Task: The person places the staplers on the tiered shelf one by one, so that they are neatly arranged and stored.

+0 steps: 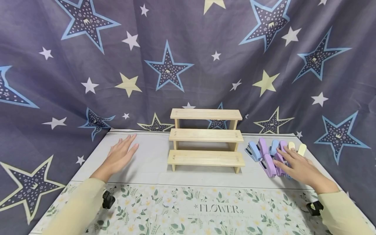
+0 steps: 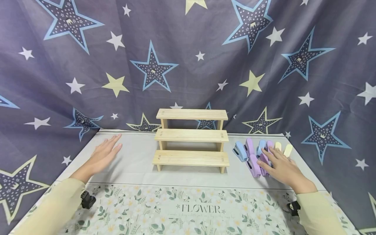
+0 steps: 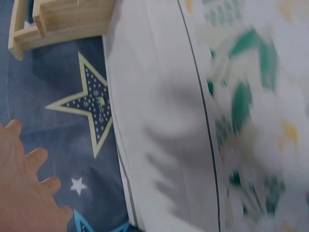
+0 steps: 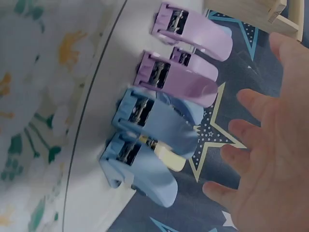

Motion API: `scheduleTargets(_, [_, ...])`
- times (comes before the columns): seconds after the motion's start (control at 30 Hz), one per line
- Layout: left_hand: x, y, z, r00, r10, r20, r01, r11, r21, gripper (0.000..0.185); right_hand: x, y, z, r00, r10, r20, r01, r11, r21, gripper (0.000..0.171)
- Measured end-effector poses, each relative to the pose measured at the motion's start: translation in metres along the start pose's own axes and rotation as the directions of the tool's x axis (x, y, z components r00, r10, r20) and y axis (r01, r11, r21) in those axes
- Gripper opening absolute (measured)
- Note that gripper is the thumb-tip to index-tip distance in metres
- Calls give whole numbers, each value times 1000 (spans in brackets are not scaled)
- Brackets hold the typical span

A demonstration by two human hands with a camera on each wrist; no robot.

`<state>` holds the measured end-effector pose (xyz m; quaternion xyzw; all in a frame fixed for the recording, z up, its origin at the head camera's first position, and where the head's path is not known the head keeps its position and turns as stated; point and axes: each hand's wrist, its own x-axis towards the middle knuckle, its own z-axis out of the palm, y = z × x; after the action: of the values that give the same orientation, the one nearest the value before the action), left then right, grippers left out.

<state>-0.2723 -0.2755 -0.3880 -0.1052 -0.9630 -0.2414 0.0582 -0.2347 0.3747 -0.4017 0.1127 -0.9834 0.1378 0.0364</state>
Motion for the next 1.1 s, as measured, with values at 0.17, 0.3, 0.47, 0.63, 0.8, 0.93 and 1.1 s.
scheduleTargets(0.17, [11, 13, 9, 999, -26, 23, 28, 994, -110, 71, 0, -5, 0, 999, -31, -33, 33, 998, 50, 72])
scheduleTargets(0.3, [20, 22, 16, 999, -42, 30, 48, 975, -216, 71, 2, -6, 0, 997, -59, -54, 63, 996, 70, 68])
scheduleTargets(0.47, [31, 32, 27, 999, -33, 24, 40, 940, -338, 72, 3, -6, 2, 985, -119, -122, 130, 988, 81, 60])
scheduleTargets(0.63, [41, 44, 39, 997, -64, 37, 73, 899, -431, 70, 3, -7, 5, 971, -172, -165, 189, 978, 91, 51])
scheduleTargets(0.8, [53, 56, 51, 995, -75, 68, 99, 861, -499, 72, 5, -7, 8, 964, -191, -183, 209, 975, 82, 47])
scheduleTargets(0.93, [60, 65, 56, 995, -65, 70, 93, 833, -546, 69, 5, -9, 9, 967, -184, -177, 201, 976, 80, 45])
scheduleTargets(1.1, [66, 73, 61, 997, -63, 52, 82, 795, -601, 58, 5, -13, 9, 976, -156, -152, 172, 980, 99, 43])
